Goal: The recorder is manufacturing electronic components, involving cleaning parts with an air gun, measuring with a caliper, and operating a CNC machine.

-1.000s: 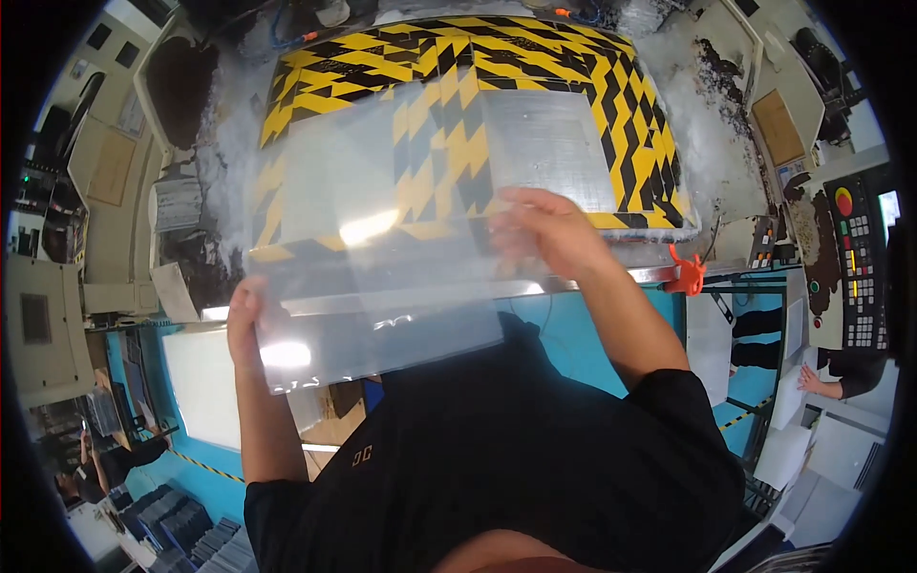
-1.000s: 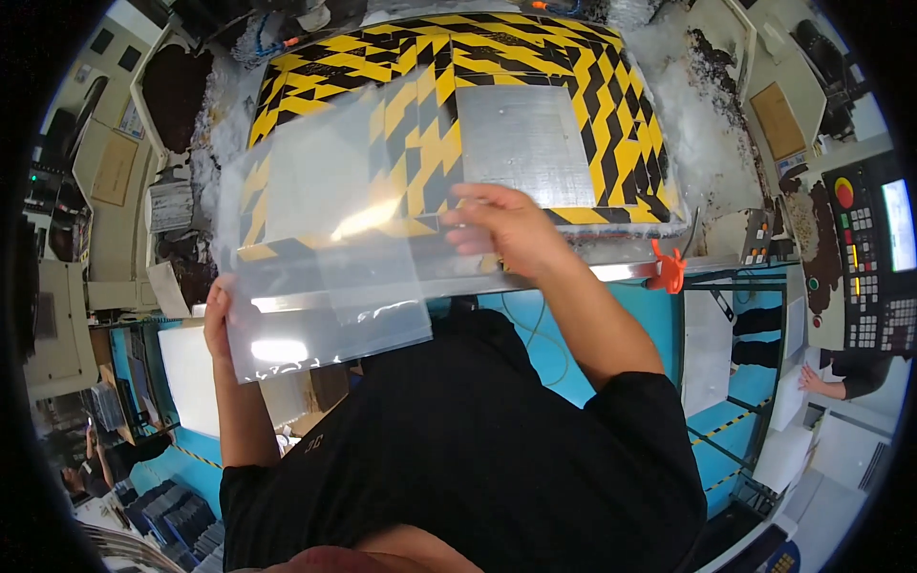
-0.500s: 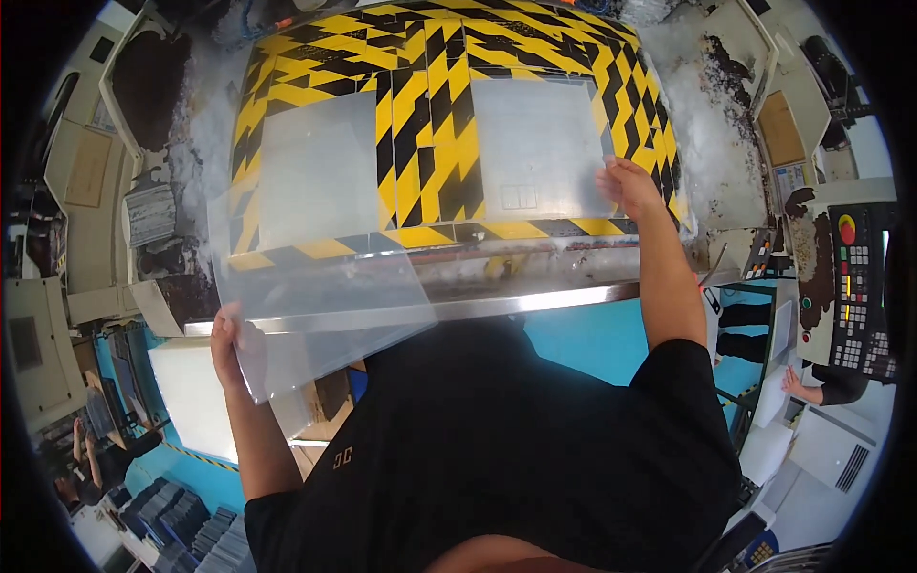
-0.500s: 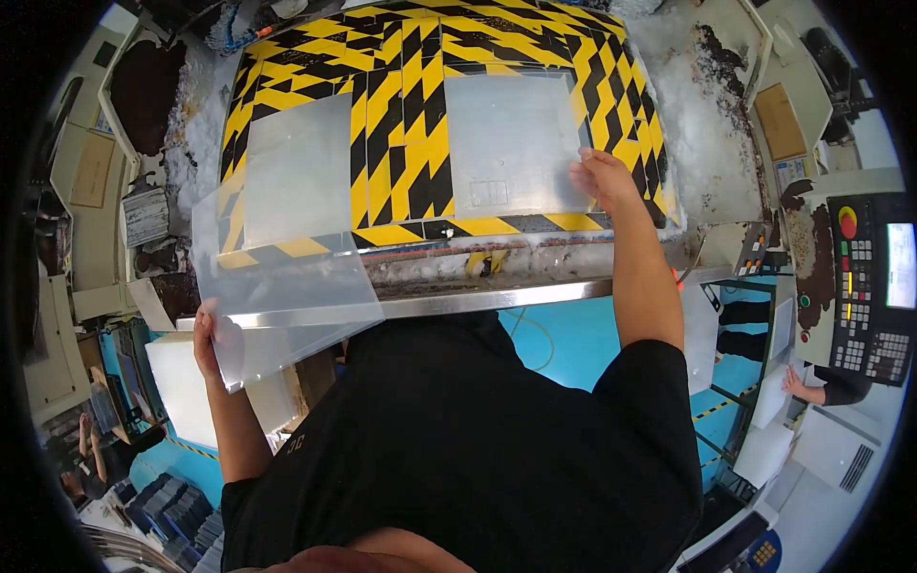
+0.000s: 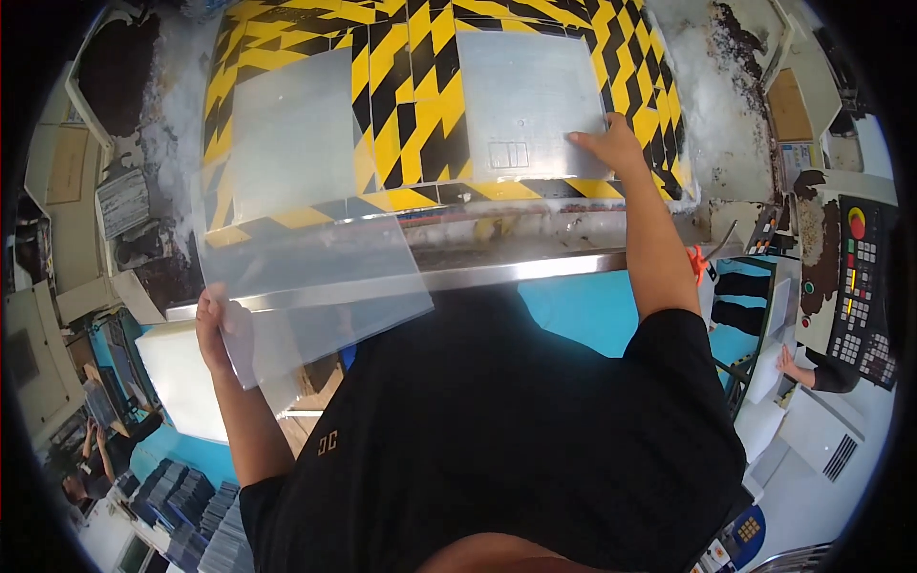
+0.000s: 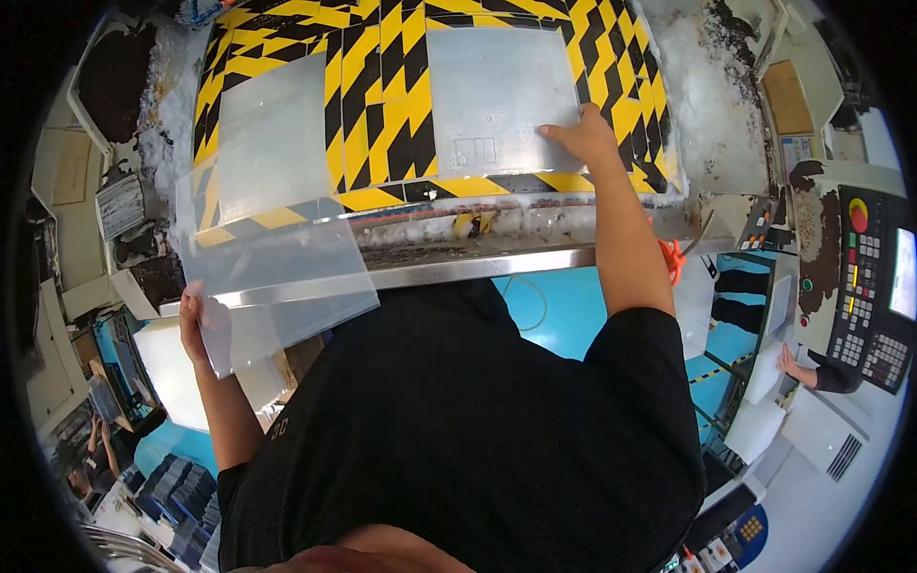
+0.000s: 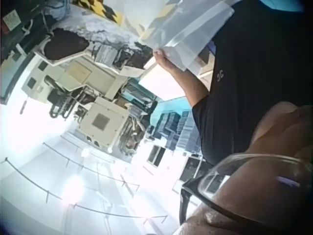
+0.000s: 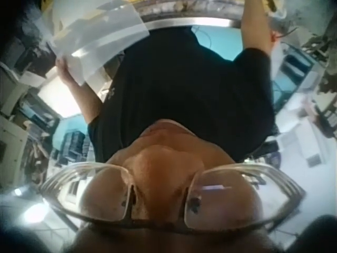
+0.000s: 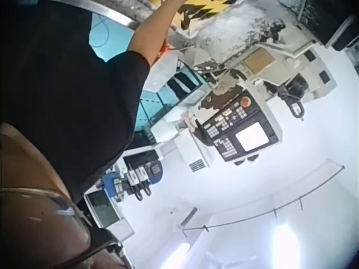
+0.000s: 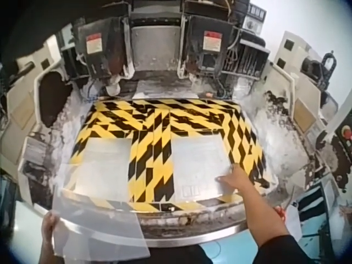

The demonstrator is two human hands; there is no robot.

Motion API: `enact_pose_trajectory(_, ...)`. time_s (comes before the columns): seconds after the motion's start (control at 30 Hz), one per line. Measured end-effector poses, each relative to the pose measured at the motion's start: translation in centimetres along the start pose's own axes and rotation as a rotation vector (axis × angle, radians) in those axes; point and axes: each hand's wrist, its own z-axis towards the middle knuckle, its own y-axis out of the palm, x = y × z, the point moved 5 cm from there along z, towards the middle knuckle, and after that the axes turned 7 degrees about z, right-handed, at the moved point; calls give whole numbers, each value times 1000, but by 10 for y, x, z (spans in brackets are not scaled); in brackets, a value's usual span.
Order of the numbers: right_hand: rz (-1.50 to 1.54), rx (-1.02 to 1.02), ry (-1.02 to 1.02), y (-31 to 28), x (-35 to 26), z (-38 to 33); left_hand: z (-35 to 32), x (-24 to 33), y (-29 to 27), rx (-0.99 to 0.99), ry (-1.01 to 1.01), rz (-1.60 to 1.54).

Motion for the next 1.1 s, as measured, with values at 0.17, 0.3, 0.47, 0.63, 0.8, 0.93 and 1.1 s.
enact_pose_trajectory(0.17,-57,34,-54,0,3,-2,-1,-5,6,-16,-14,-11)
enact_pose_trajectory(0.3,-79,30,-77,0,5,0,-4,-5,14,-3,-18,-44)
enact_pose_trajectory(0.47,-107,29,-79,0,2,-2,-4,-4,19,19,-16,-8)
enact_pose_trajectory(0.63,-155,49,-99,-1,0,-2,-2,-6,18,-4,-4,-20)
enact_pose_trajectory(0.8,-167,71,-151,0,1,-2,-1,-4,20,24,-16,-2)
enact_pose_trajectory(0.93,-208,74,-172,1,-1,-3,2,-3,24,8,-23,-15)
enact_pose_trajectory(1.1,-301,61,-169,1,-5,0,9,-2,20,-27,-28,0)
